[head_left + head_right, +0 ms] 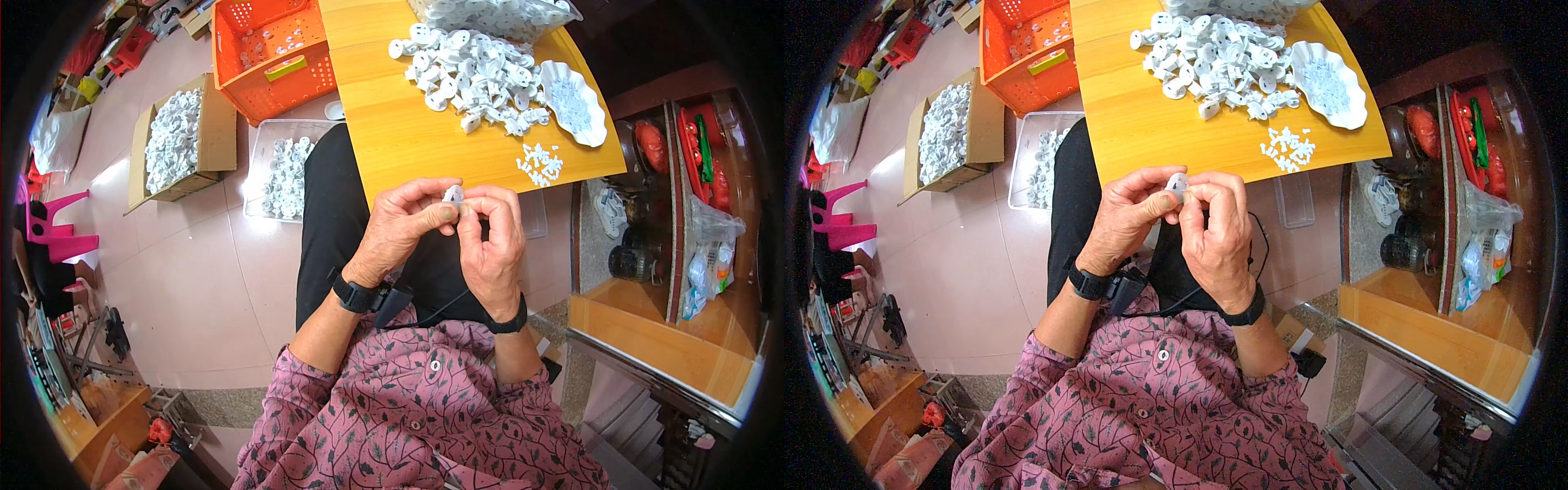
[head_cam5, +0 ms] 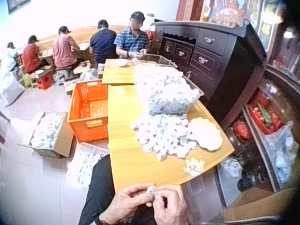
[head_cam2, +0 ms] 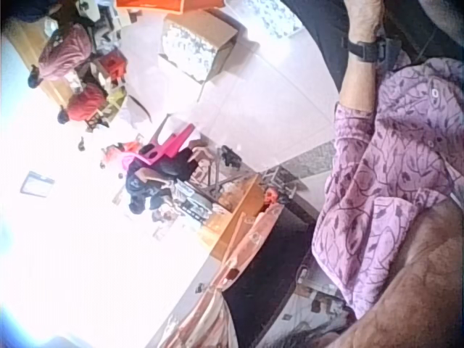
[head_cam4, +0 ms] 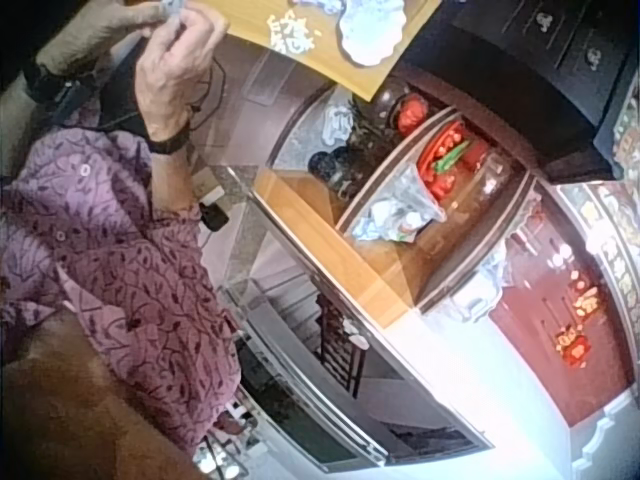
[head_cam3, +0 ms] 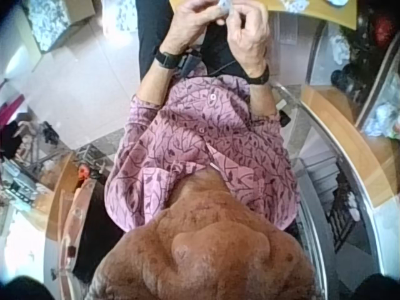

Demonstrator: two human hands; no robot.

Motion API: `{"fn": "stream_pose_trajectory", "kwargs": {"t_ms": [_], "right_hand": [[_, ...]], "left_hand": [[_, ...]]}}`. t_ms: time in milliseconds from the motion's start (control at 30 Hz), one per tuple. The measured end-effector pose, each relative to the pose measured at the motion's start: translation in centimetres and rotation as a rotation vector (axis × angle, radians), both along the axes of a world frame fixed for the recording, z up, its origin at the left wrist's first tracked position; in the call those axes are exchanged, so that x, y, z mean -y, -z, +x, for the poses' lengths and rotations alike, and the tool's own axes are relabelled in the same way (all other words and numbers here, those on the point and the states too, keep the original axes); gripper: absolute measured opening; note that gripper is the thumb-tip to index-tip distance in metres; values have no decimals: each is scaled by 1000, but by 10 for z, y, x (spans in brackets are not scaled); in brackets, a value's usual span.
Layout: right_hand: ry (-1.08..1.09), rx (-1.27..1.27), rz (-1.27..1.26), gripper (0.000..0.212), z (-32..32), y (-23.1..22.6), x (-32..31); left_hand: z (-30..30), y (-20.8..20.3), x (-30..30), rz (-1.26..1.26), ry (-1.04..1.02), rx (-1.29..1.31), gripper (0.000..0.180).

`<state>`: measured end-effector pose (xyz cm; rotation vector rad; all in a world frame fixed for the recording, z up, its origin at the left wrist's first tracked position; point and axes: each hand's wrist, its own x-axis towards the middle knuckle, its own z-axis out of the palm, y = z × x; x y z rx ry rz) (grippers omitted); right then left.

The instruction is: Assembling small white plastic components by pressing pieces together at a workstation.

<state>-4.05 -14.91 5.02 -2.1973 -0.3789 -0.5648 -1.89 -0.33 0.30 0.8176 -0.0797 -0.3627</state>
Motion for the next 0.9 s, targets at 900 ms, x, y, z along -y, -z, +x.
{"fn": "stream_pose_trajectory", "kwargs": {"t_ms": [900], "right_hand": [[-7,-72,196,6,-3,2,-3]], "left_hand": [[-2,0,-3,-144,23,-50,34]]}}
